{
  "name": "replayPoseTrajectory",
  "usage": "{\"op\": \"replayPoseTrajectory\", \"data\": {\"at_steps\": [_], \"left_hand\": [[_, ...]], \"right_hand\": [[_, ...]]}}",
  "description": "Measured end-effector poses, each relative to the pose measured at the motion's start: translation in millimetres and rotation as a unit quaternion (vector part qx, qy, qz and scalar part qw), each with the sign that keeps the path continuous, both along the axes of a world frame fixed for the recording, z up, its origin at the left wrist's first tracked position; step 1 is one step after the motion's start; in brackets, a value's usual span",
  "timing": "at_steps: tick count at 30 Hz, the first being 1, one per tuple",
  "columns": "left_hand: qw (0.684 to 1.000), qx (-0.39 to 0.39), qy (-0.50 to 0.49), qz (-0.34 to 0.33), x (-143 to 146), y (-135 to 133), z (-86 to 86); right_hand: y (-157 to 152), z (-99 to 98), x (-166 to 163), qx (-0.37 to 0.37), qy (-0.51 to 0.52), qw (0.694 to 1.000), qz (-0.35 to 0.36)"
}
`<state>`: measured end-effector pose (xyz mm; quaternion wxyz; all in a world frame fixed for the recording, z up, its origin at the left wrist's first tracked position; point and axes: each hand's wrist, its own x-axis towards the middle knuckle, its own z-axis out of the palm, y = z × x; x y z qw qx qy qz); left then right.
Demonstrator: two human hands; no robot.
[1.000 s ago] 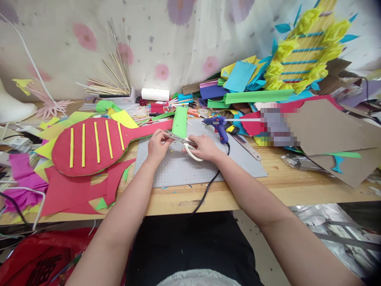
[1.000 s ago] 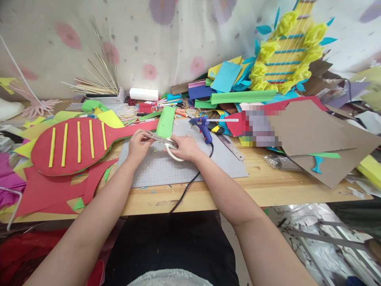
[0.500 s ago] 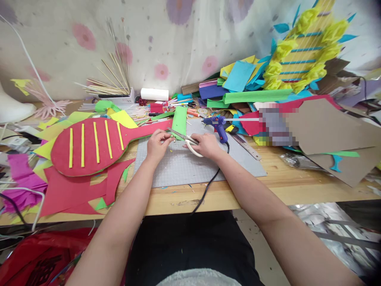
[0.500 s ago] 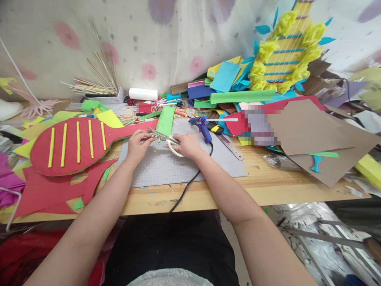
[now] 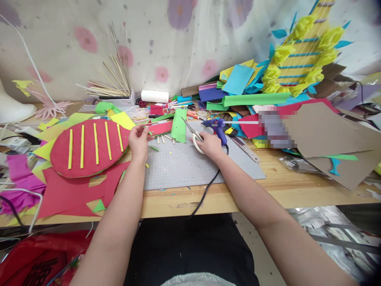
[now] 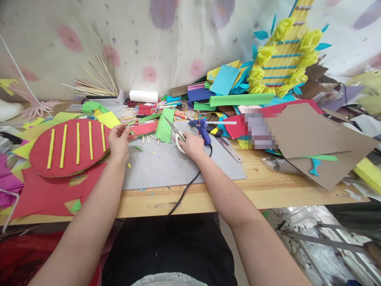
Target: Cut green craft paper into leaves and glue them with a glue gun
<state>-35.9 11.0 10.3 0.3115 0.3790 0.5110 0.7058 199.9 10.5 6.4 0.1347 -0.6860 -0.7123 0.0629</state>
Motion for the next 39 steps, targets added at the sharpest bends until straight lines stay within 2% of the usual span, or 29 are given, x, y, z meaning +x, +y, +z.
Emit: {"op": "replayPoseTrajectory", "data": {"at_steps": [5, 8, 11, 14, 16, 19, 25, 28, 30, 36, 38, 39], "left_hand": [[0.996, -0.061, 0.067, 0.022, -9, -2, 6.0], [0.98, -0.127, 0.155, -0.011, -18, -6, 11.1], [0.943, -0.216, 0.251, -0.046, -27, -14, 17.9], [0.876, -0.288, 0.383, -0.056, -31, -21, 24.2], [0.846, -0.313, 0.427, -0.057, -31, -23, 25.6], [0.817, -0.343, 0.455, -0.089, -31, -21, 21.5], [0.769, -0.409, 0.473, -0.133, -34, -18, 13.0], [0.754, -0.413, 0.498, -0.116, -32, -20, 17.5], [0.756, -0.398, 0.513, -0.085, -30, -21, 20.0], [0.8, -0.288, 0.525, 0.044, -15, -17, 13.4], [0.8, -0.254, 0.543, 0.032, -3, -14, 9.3], [0.79, -0.244, 0.561, 0.019, 2, -13, 7.5]], "right_hand": [[0, 0.9, -2, -0.013, -0.019, 1.0, -0.004], [-1, 1.1, -3, -0.019, -0.027, 0.999, -0.002], [-1, 1.2, -4, -0.026, -0.031, 0.999, -0.014], [-3, 0.4, -4, -0.009, -0.047, 0.999, -0.012], [-3, -1.0, -3, 0.016, -0.061, 0.998, 0.009], [-2, -3.6, -2, 0.032, -0.07, 0.997, 0.022], [-3, -1.9, -1, 0.02, -0.045, 0.999, -0.013], [-3, 2.2, -2, 0.013, -0.047, 0.999, -0.02], [-4, 4.3, -4, 0.003, -0.054, 0.998, -0.026], [-2, 3.2, -11, -0.015, -0.077, 0.996, -0.044], [-2, 2.3, -11, -0.021, -0.079, 0.996, -0.043], [-3, 2.1, -12, -0.024, -0.079, 0.996, -0.041]]}}
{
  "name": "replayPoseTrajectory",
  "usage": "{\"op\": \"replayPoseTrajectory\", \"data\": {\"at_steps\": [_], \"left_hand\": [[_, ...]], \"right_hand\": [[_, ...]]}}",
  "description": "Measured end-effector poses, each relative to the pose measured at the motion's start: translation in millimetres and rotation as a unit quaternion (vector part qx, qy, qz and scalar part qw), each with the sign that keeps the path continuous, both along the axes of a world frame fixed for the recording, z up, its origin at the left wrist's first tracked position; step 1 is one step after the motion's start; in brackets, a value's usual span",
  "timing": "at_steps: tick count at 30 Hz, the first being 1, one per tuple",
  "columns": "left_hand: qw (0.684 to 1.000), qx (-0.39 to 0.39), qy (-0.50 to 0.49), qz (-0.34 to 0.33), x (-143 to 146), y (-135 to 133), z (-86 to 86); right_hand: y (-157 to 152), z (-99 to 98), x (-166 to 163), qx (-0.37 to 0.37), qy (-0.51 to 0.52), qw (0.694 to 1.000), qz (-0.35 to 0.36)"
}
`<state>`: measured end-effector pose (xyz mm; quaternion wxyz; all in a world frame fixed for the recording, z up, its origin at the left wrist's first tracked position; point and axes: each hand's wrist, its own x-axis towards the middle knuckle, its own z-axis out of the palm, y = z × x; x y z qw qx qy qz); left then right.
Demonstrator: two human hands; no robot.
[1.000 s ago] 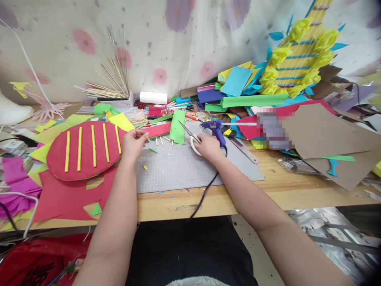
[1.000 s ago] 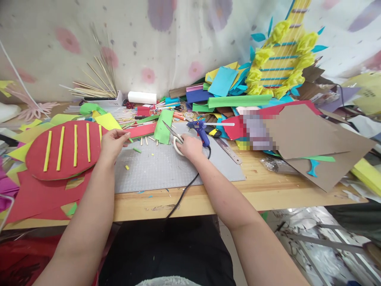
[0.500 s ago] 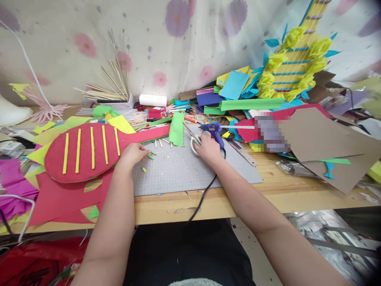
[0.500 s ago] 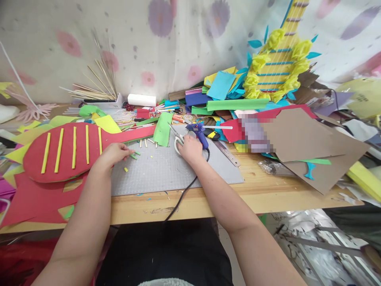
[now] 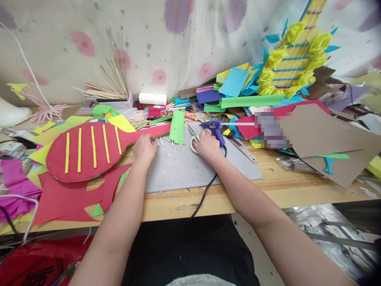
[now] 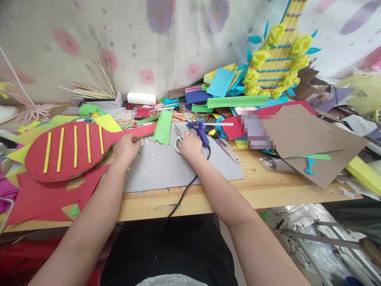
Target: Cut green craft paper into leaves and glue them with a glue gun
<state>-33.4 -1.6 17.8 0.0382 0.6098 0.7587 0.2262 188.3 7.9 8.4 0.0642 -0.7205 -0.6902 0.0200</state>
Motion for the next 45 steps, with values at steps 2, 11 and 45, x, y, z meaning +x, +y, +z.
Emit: {"op": "replayPoseTrajectory", "data": {"at_steps": [2, 11, 45], "left_hand": [[0.999, -0.015, 0.041, -0.018, 9, 3, -3.1], [0.999, -0.042, 0.017, -0.012, -3, 8, -7.3], [0.78, -0.075, -0.618, -0.053, 17, -6, 2.7]], "right_hand": [[-2, 0.1, 0, -0.001, 0.002, 1.0, 0.007], [-7, -0.8, -7, 0.11, 0.092, 0.987, 0.078], [-3, -7.5, -62, -0.064, 0.512, 0.839, 0.173]]}}
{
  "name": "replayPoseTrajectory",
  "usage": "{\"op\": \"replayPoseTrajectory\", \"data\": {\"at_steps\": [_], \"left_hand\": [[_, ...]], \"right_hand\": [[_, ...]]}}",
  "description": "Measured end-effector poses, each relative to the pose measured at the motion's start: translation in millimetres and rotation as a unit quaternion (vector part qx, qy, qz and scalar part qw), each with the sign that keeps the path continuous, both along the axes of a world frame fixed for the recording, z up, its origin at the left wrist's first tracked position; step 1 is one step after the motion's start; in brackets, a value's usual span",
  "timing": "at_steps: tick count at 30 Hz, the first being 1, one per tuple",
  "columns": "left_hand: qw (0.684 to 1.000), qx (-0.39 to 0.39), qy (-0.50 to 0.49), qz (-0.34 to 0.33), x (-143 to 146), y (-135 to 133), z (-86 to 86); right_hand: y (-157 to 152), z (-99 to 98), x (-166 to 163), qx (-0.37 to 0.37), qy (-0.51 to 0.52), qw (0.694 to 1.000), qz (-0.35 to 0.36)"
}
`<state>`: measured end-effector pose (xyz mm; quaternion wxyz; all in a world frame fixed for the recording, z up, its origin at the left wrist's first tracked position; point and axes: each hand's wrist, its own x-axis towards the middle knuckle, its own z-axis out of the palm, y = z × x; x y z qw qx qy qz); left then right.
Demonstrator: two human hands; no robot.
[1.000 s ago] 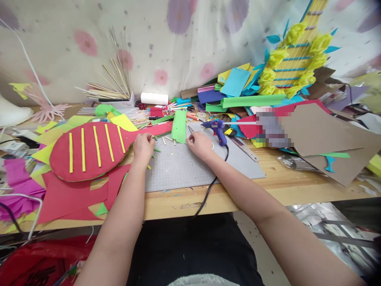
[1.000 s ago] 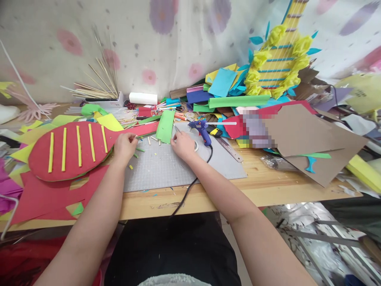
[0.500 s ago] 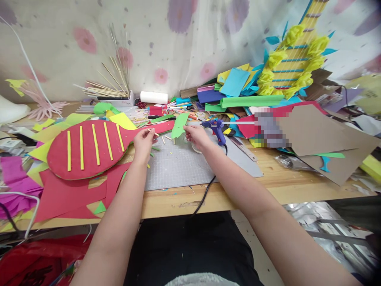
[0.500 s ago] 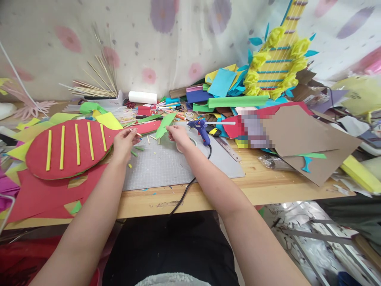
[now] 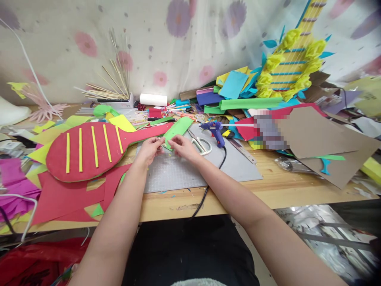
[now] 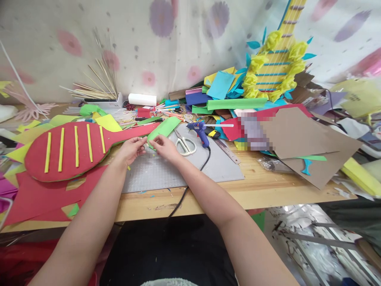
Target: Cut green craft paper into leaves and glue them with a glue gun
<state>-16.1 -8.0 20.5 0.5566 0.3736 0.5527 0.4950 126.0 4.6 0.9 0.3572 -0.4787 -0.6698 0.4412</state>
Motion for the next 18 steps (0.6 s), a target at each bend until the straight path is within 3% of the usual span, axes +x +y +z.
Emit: {"op": "replayPoseTrajectory", "data": {"at_steps": [2, 5, 7, 9, 12, 15, 18], "left_hand": [[0.999, 0.022, 0.042, -0.002, 2, 1, -4.0], [0.983, 0.07, 0.171, -0.014, 5, 1, -10.4], [0.943, 0.126, 0.307, 0.022, 4, 2, -13.6], [0.884, 0.164, 0.431, 0.079, 3, 4, -16.2], [0.824, 0.149, 0.538, 0.095, 3, 10, -20.5], [0.814, 0.129, 0.564, 0.049, 6, 16, -24.3], [0.84, 0.177, 0.51, 0.057, 9, 18, -25.8]], "right_hand": [[-3, -3.5, -2, 0.005, 0.027, 0.999, 0.046], [-3, -7.9, -1, 0.029, -0.003, 0.999, 0.033], [-1, -8.9, 3, 0.055, -0.042, 0.998, -0.004], [2, -9.1, 8, 0.068, -0.066, 0.995, -0.039], [4, -9.4, 12, 0.058, -0.083, 0.993, -0.063], [4, -9.8, 13, 0.057, -0.104, 0.991, -0.067], [2, -8.8, 12, 0.074, -0.114, 0.989, -0.053]]}}
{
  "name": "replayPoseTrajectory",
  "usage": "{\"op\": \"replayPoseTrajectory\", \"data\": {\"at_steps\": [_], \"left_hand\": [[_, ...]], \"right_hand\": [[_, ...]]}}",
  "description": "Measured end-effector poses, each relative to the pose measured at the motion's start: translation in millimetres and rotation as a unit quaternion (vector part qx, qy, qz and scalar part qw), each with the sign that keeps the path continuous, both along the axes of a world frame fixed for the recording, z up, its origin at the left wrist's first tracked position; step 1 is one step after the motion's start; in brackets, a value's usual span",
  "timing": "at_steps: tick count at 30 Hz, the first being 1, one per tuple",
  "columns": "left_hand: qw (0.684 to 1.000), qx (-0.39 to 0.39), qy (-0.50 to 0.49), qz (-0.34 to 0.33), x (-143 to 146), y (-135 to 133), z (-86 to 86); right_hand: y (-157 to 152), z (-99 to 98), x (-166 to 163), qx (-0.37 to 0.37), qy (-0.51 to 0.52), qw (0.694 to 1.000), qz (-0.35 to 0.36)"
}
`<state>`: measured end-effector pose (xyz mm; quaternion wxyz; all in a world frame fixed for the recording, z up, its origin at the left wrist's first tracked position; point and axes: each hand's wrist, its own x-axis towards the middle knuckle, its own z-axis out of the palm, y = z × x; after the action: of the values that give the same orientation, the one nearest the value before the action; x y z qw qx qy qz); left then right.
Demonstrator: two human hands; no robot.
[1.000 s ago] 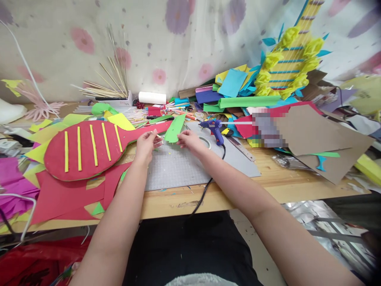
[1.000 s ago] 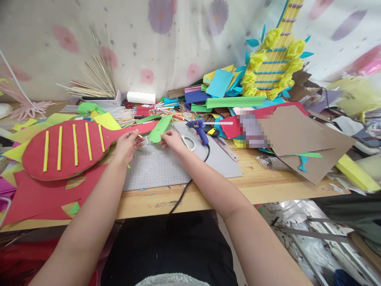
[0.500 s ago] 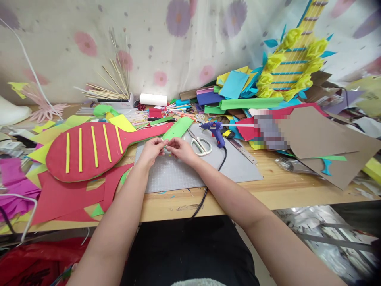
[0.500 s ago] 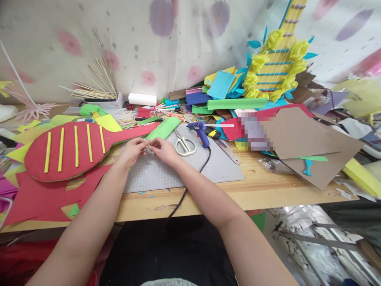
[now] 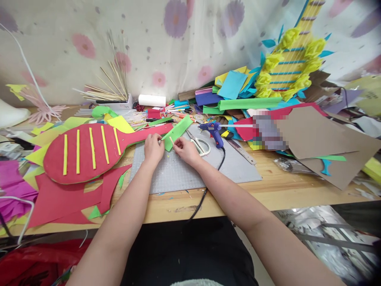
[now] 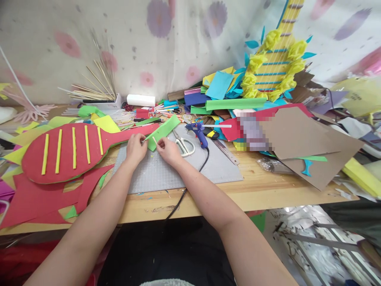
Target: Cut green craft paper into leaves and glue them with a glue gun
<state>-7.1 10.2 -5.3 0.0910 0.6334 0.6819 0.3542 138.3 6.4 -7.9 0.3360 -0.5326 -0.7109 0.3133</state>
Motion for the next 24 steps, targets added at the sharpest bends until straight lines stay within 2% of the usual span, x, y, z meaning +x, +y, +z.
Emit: {"op": "replayPoseTrajectory", "data": {"at_steps": [2, 4, 8, 11, 15, 17, 19, 24], "left_hand": [[0.995, 0.03, -0.092, -0.015, 2, 0, -0.3], [0.976, 0.026, -0.214, -0.013, 4, -1, -0.5], [0.897, -0.035, -0.44, 0.012, 10, -5, 1.0], [0.832, -0.057, -0.552, 0.006, 16, -8, 4.7], [0.756, -0.076, -0.65, -0.023, 20, -12, 10.4], [0.73, -0.089, -0.676, -0.052, 20, -13, 12.5], [0.72, -0.098, -0.684, -0.071, 18, -15, 13.7], [0.72, -0.086, -0.688, -0.034, 19, -16, 14.3]], "right_hand": [[-1, 1.1, 0, 0.02, 0.001, 1.0, 0.014], [-2, 1.8, -1, 0.037, 0.001, 0.999, 0.018], [-4, 1.7, -4, 0.04, -0.016, 0.999, 0.025], [-6, 2.1, -8, 0.039, -0.041, 0.998, 0.03], [-9, 4.4, -10, 0.048, -0.085, 0.995, 0.026], [-10, 5.0, -10, 0.054, -0.101, 0.993, 0.023], [-10, 5.0, -9, 0.061, -0.106, 0.992, 0.021], [-9, 2.9, -7, 0.065, -0.072, 0.995, 0.028]]}}
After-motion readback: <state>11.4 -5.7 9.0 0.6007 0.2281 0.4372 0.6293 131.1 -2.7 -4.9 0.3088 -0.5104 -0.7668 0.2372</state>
